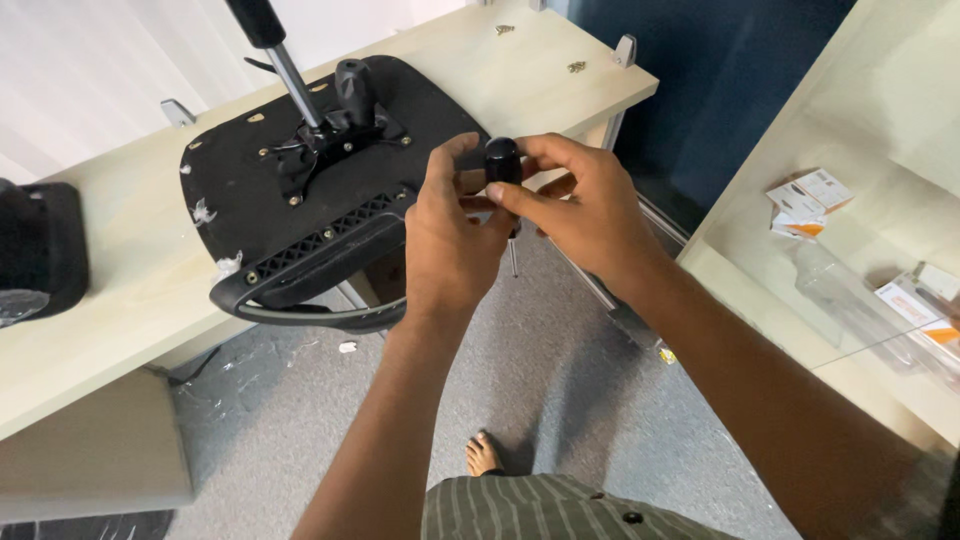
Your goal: The person assembles a chair by attaching a black plastic frame to the underside of the seat using a screwdriver and screws. They align the frame, insert screws, and tighten them to secure the components together.
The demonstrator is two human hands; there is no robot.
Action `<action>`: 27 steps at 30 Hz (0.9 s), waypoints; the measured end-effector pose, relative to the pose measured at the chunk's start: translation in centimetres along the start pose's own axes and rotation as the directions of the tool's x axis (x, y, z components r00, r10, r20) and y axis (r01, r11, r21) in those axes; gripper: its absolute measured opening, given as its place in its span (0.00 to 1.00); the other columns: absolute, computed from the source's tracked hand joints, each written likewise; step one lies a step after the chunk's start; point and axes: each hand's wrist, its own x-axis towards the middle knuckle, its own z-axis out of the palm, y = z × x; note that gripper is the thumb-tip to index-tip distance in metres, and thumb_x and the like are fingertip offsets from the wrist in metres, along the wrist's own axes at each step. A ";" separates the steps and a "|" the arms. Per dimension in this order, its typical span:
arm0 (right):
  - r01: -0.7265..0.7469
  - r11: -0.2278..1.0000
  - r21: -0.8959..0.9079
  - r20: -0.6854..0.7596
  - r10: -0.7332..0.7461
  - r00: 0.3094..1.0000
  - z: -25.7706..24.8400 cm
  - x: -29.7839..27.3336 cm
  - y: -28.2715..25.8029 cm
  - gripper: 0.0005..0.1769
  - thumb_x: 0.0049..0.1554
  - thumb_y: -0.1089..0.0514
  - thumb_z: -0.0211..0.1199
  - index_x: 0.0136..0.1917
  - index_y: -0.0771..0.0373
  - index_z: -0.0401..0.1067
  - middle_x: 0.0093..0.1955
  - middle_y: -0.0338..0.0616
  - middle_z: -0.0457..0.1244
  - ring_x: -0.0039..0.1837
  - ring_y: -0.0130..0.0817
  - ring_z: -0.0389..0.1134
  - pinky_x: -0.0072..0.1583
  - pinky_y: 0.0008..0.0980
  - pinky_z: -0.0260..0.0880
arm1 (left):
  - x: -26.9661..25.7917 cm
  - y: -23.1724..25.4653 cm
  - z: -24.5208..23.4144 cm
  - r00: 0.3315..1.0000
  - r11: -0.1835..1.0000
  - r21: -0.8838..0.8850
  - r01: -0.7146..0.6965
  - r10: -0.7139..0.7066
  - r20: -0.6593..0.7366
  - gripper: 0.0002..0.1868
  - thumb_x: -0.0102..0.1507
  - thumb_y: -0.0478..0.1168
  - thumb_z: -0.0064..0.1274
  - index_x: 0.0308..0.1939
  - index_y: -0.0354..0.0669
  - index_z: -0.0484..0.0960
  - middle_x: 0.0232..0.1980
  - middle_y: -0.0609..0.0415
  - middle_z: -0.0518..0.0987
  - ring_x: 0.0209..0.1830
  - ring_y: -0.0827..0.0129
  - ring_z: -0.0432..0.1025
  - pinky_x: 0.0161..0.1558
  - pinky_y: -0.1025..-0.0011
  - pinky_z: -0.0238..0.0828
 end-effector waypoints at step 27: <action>-0.356 0.933 -0.042 0.033 0.358 0.933 -0.2 12.5 4.6 0.18 0.54 0.56 0.68 0.57 0.63 0.75 0.50 0.43 0.72 0.50 0.30 0.75 0.48 0.28 0.76 | 12.5 -5.4 3.4 0.993 0.993 -0.103 0.057 -0.046 0.109 0.27 0.61 0.33 0.56 0.64 0.41 0.69 0.48 0.41 0.86 0.50 0.55 0.83 0.49 0.63 0.81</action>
